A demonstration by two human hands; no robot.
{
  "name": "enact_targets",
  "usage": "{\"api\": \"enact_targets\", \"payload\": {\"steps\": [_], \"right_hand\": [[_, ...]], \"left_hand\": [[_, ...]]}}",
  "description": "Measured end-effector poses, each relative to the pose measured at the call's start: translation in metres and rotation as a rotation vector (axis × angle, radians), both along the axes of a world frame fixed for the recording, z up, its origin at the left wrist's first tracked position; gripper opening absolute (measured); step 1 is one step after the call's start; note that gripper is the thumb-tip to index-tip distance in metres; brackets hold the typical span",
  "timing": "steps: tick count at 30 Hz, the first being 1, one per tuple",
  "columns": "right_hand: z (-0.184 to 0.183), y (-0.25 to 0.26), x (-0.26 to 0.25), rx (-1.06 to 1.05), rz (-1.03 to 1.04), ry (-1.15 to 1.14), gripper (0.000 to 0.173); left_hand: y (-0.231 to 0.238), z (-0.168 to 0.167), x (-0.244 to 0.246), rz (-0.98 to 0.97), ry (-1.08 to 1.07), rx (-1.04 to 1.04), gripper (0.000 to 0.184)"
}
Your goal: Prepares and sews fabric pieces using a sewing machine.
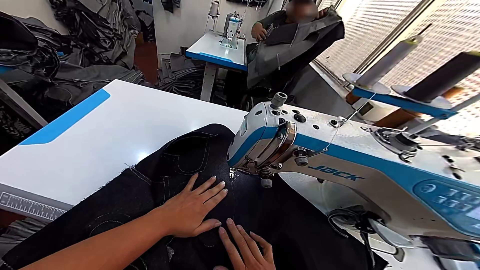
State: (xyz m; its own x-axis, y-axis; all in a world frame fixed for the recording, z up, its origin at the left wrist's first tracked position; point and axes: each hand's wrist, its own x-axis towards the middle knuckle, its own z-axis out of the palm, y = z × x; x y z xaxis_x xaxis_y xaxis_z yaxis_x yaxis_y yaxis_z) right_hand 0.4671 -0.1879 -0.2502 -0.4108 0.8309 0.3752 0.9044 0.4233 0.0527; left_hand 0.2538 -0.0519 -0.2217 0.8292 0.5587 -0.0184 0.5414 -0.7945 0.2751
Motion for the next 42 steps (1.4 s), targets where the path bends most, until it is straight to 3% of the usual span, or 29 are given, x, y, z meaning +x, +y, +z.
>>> {"api": "enact_targets", "payload": {"steps": [5,12,20,42], "right_hand": [[0.001,0.030,-0.004,0.080,-0.026,0.036,0.073],[0.005,-0.003,-0.028,0.063,-0.083,0.017,0.072],[-0.003,0.027,-0.048,0.187,-0.095,0.028,0.061],[0.006,0.030,-0.046,0.083,-0.112,0.034,0.057]], "left_hand": [[0.042,-0.005,0.005,-0.089,-0.069,0.110,0.072],[0.036,-0.006,-0.005,-0.233,-0.113,0.124,0.073],[0.077,-0.007,-0.016,-0.337,-0.146,0.155,0.073],[0.090,-0.008,-0.011,-0.399,-0.175,0.131,0.072]]}}
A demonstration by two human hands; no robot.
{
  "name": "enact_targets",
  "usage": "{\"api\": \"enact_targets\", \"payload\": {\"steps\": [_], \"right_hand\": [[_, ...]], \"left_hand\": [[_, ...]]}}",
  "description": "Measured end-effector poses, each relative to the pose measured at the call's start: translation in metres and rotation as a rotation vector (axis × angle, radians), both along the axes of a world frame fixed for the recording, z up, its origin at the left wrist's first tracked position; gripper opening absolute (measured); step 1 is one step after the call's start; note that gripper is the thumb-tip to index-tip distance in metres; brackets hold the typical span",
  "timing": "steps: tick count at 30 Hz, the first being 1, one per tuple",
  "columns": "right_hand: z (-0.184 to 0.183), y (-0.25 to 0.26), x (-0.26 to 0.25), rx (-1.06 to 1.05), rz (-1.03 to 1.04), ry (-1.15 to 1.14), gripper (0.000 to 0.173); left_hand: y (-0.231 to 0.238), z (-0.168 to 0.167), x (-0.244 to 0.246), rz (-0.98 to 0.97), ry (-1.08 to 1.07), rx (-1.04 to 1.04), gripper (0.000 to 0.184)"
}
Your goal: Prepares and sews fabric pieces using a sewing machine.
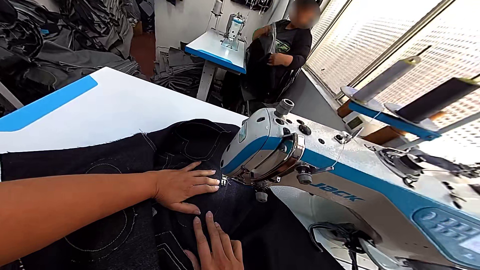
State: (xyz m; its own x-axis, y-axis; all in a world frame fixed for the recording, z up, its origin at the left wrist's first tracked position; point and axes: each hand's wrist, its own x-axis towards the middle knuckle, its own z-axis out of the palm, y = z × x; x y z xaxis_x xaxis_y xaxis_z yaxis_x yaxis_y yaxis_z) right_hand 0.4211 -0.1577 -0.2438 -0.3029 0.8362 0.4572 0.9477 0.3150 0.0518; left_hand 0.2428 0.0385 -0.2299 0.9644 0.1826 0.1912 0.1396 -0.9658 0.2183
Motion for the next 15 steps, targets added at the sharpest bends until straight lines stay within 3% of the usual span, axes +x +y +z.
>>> {"api": "enact_targets", "payload": {"steps": [15], "right_hand": [[0.0024,0.0010,-0.0015,-0.028,-0.013,0.014,0.057]], "left_hand": [[0.0011,-0.0003,-0.0003,0.002,-0.013,0.027,0.071]]}}
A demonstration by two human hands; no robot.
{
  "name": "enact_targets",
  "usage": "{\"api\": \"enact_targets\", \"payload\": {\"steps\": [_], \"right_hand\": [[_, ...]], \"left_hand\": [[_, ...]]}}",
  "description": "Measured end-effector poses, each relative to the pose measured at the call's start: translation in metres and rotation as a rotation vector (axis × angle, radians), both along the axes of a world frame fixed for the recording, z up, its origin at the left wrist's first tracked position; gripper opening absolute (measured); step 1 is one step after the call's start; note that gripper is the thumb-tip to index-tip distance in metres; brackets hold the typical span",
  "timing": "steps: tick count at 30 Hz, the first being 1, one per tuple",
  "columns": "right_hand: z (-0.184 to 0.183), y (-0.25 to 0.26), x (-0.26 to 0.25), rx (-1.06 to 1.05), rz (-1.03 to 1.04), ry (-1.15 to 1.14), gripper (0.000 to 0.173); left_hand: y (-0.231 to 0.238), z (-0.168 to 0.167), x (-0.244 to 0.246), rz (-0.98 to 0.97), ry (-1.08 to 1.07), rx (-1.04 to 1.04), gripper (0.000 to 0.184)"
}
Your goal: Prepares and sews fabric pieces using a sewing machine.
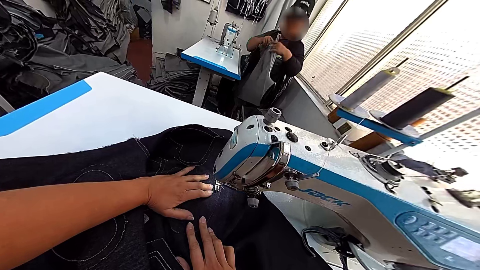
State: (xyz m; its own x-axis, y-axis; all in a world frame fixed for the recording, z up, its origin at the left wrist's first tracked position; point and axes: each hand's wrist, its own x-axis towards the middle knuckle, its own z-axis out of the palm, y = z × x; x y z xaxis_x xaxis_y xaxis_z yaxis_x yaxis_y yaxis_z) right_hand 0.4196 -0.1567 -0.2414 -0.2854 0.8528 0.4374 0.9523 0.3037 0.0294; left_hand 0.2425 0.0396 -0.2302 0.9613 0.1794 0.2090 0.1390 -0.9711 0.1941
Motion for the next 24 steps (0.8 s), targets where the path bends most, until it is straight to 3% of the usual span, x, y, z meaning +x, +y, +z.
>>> {"api": "enact_targets", "payload": {"steps": [17,24], "right_hand": [[-0.003,-0.003,-0.001,0.011,-0.025,0.021,0.059],[-0.003,0.005,0.013,0.003,-0.011,0.026,0.058]], "left_hand": [[-0.003,0.002,0.000,0.027,0.028,-0.012,0.073],[-0.009,0.002,0.006,0.168,0.070,-0.025,0.079]]}}
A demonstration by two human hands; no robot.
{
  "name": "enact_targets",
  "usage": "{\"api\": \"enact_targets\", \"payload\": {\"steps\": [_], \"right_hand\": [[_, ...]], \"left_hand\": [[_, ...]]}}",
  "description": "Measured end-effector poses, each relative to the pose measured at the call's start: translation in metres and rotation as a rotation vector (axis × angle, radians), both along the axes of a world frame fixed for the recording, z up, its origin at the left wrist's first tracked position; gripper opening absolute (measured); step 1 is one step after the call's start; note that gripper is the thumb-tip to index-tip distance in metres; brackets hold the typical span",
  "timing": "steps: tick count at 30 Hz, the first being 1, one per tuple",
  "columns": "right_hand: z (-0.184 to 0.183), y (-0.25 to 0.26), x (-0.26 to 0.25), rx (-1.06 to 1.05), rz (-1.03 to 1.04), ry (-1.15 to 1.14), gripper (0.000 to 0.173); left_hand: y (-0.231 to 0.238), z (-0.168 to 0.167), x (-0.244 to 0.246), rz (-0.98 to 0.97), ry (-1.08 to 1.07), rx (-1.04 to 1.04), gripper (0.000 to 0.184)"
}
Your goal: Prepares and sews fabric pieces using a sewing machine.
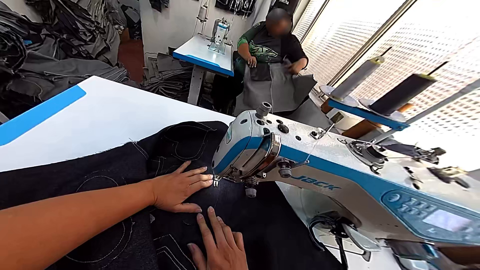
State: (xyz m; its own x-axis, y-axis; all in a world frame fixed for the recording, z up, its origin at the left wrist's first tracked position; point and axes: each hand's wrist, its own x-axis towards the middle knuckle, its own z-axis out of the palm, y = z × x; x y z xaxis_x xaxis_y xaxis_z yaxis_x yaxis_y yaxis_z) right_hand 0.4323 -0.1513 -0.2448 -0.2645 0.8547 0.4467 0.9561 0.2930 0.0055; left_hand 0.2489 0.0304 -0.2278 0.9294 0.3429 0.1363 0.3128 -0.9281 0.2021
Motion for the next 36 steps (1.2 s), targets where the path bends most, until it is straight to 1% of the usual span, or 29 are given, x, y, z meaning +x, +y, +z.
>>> {"api": "enact_targets", "payload": {"steps": [7,10,12,13,15,17,18,20,25,31,36], "right_hand": [[-0.001,0.035,0.029,0.024,0.089,0.064,0.048],[0.007,0.046,0.038,-0.043,0.106,0.073,0.045],[0.019,0.044,0.033,-0.098,0.110,0.135,0.044],[0.025,0.041,0.025,-0.120,0.116,0.185,0.046],[0.030,0.032,0.004,-0.184,0.134,0.287,0.054],[0.020,0.024,-0.013,-0.221,0.127,0.332,0.069],[0.013,0.023,-0.016,-0.203,0.121,0.315,0.073],[0.005,0.023,-0.016,-0.146,0.122,0.256,0.075],[0.004,0.026,-0.008,-0.121,0.151,0.186,0.067],[0.010,0.036,0.018,-0.209,0.224,0.114,0.065],[0.014,0.058,0.056,-0.290,0.375,0.024,0.062]], "left_hand": [[0.010,0.005,0.013,0.165,-0.031,-0.022,0.077],[0.013,0.006,0.017,0.212,-0.020,-0.015,0.076],[0.015,0.010,0.017,0.200,0.029,-0.053,0.070],[0.016,0.012,0.017,0.194,0.054,-0.072,0.067],[0.017,0.013,0.017,0.191,0.063,-0.089,0.066],[0.015,0.014,0.017,0.191,0.056,-0.102,0.065],[0.014,0.015,0.017,0.193,0.053,-0.103,0.066],[0.014,0.016,0.017,0.200,0.060,-0.101,0.067],[0.013,0.016,0.019,0.244,0.073,-0.094,0.071],[0.008,0.015,0.025,0.378,0.073,-0.118,0.072],[-0.003,0.016,0.034,0.568,0.095,-0.141,0.074]]}}
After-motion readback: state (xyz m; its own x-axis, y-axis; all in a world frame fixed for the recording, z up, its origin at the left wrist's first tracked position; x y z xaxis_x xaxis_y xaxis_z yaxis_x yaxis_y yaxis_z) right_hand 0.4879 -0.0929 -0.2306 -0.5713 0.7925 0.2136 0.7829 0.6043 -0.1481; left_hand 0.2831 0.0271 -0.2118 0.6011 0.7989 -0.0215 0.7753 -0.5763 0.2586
